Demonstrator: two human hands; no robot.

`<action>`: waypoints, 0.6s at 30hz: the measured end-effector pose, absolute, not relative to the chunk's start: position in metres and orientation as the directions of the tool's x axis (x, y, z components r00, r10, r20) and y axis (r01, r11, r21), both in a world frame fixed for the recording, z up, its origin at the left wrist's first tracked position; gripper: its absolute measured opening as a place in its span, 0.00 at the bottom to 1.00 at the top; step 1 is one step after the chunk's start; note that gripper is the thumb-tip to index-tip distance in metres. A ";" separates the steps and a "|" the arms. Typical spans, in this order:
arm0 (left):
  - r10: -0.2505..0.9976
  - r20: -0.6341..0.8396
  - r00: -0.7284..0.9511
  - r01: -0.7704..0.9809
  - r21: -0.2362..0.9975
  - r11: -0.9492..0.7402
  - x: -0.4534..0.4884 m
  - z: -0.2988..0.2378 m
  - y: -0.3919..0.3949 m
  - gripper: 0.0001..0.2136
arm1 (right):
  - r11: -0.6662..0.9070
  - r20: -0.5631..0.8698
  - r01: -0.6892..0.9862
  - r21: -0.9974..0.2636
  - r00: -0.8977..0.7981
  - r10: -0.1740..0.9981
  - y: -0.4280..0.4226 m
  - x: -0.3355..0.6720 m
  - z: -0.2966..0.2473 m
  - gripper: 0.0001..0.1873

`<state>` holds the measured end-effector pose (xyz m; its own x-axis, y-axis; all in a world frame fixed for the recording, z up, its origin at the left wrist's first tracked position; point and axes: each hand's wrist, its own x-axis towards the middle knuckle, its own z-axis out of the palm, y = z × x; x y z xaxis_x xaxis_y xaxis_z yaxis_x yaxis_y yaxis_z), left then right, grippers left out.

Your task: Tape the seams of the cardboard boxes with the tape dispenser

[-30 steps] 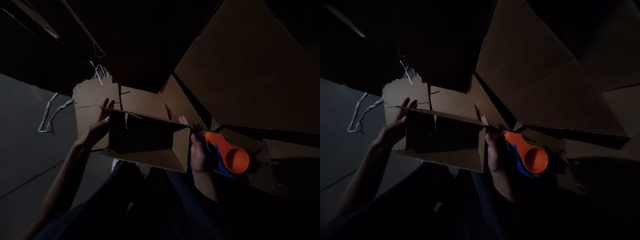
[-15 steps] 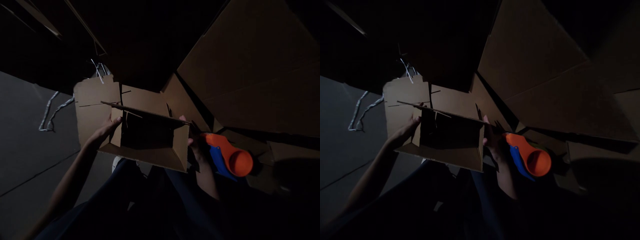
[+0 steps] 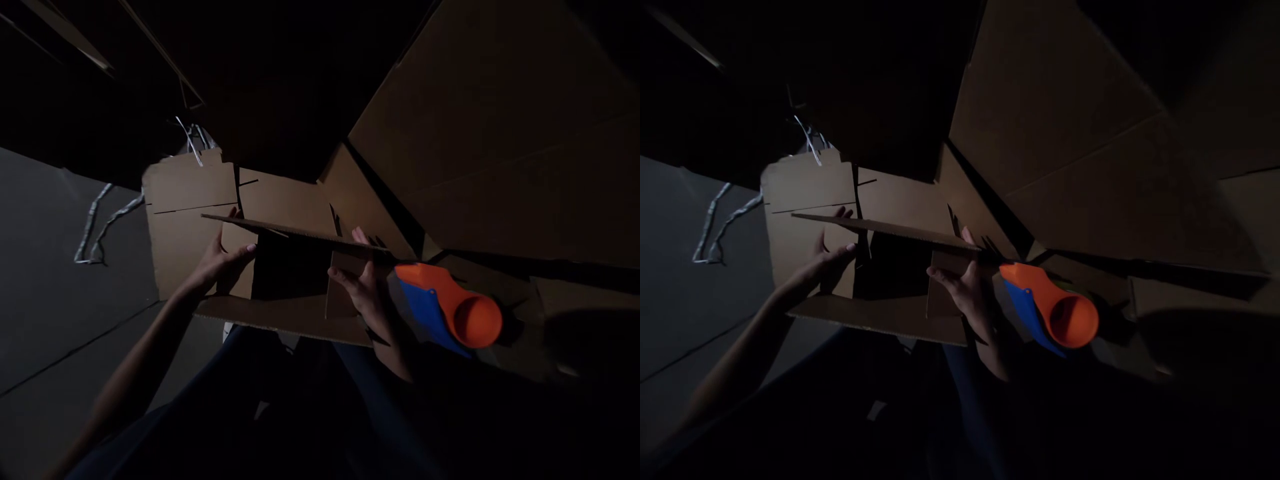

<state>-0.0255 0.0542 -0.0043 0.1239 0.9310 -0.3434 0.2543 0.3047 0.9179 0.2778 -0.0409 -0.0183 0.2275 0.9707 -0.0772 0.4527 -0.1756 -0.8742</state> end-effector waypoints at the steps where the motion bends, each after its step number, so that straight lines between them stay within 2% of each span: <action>1: 0.933 -0.340 0.121 0.247 0.920 0.304 -0.024 -0.003 0.051 0.43 | -0.176 -0.071 0.462 -0.870 0.234 0.970 -0.043 0.274 -0.017 0.51; 10: 0.930 -0.352 0.103 0.290 0.905 0.311 -0.018 0.011 0.051 0.38 | -0.219 0.047 0.676 -0.704 0.352 0.935 -0.037 0.261 0.001 0.43; 18: 0.942 -0.326 0.078 0.315 0.904 0.287 -0.021 0.005 0.056 0.34 | -0.185 0.095 0.682 -0.708 0.351 0.932 -0.033 0.259 0.003 0.31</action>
<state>-0.0210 0.0555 0.0047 0.0775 0.9421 -0.3262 0.3154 0.2872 0.9044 0.2586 -0.0331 0.0025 0.3506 0.9317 0.0946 0.6820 -0.1848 -0.7076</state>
